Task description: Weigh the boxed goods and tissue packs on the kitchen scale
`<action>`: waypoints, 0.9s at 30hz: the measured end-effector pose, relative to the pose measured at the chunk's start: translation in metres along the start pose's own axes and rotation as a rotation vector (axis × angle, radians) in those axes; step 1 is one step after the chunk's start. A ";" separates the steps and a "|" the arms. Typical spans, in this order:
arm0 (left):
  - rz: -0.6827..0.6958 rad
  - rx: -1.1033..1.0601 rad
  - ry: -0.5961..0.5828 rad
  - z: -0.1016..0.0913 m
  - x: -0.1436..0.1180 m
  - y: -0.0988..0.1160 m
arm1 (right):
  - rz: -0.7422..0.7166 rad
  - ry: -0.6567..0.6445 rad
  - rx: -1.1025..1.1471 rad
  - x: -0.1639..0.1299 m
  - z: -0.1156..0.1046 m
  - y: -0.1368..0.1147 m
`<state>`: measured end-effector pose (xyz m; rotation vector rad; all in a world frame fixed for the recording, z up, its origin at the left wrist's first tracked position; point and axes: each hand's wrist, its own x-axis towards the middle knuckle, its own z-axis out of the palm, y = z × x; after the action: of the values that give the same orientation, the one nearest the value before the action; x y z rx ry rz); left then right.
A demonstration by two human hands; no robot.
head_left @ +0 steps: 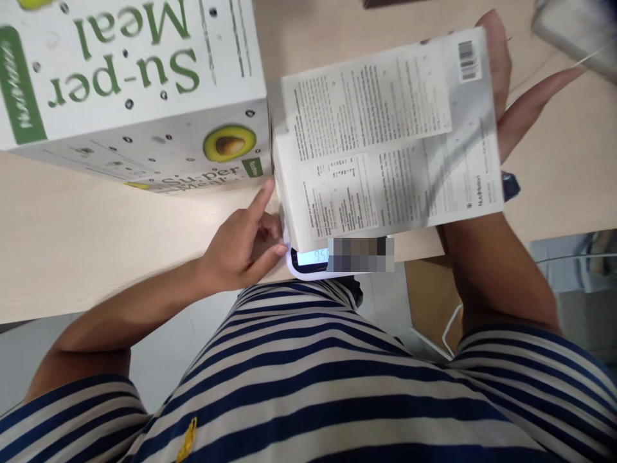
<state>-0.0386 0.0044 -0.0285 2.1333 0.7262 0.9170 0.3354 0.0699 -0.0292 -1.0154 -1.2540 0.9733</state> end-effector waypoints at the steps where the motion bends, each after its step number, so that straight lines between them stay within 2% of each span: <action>1: 0.065 0.078 0.022 -0.002 0.000 0.001 | -0.076 0.028 0.007 -0.004 0.003 0.000; 3: 0.199 0.248 0.068 -0.007 0.002 0.004 | -0.150 0.080 -0.006 -0.012 0.010 -0.004; 6: 0.269 0.406 0.136 -0.012 0.005 0.009 | -0.100 0.106 -0.055 -0.020 0.018 -0.008; 11: 0.266 0.382 0.079 -0.006 0.006 0.013 | 0.023 0.095 -0.112 -0.017 0.022 0.002; 16: 0.222 0.327 0.001 -0.007 0.003 0.017 | 0.000 0.046 -0.128 -0.016 0.027 0.008; 20: 0.150 0.228 -0.059 -0.009 0.001 0.015 | 0.086 0.069 -0.025 -0.028 0.038 -0.016; 24: 0.065 0.128 -0.142 -0.013 -0.002 0.014 | 0.275 -0.037 0.174 -0.058 0.051 -0.049; 27: 0.031 0.068 -0.197 -0.015 -0.001 0.025 | 0.280 -0.037 0.179 -0.081 0.053 -0.064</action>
<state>-0.0455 -0.0056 -0.0016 2.2615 0.6340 0.6936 0.2785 -0.0217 0.0125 -1.0528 -1.0499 1.3016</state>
